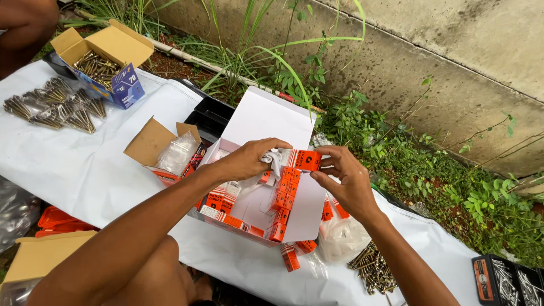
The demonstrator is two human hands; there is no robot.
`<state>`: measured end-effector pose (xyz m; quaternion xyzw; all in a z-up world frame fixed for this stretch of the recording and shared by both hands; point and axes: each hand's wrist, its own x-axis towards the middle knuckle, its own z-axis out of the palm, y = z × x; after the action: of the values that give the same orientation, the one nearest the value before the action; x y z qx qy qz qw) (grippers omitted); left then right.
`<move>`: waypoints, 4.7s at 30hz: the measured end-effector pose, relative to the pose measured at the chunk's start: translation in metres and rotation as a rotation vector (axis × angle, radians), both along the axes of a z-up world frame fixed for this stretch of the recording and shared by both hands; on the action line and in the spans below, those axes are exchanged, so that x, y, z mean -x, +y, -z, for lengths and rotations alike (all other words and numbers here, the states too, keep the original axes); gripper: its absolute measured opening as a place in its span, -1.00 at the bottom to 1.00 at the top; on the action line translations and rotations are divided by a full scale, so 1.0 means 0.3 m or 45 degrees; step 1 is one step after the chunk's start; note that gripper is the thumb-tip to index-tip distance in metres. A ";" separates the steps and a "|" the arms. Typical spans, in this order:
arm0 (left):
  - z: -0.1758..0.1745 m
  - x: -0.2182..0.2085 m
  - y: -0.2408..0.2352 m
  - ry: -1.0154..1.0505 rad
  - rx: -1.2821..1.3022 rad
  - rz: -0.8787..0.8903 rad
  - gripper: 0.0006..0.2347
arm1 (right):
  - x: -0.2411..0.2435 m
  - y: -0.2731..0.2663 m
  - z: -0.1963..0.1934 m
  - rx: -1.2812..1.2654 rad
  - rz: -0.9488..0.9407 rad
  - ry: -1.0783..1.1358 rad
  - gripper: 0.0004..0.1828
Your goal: The person cleans a small plastic nozzle with a white cloth and then packs several small orange product boxes into a larger white box on a table.
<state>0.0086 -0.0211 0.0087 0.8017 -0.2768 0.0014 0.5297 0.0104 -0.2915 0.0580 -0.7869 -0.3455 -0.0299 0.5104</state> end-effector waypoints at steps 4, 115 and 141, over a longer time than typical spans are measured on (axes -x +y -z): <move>-0.045 0.026 0.012 0.128 -0.054 0.031 -0.60 | 0.006 0.013 -0.022 0.108 0.002 -0.131 -0.40; 0.355 0.124 -0.088 -0.389 -1.814 0.424 -0.64 | 0.148 0.115 0.230 1.493 -0.345 -0.500 -0.67; 0.114 0.128 -0.030 0.271 -0.796 0.359 -0.57 | 0.116 -0.022 -0.078 1.347 -0.072 -0.048 -0.79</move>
<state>-0.0297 -0.0300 -0.0257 0.8747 -0.3149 -0.2400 0.2798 -0.0243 -0.2982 0.0814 -0.9266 -0.3436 0.1482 0.0381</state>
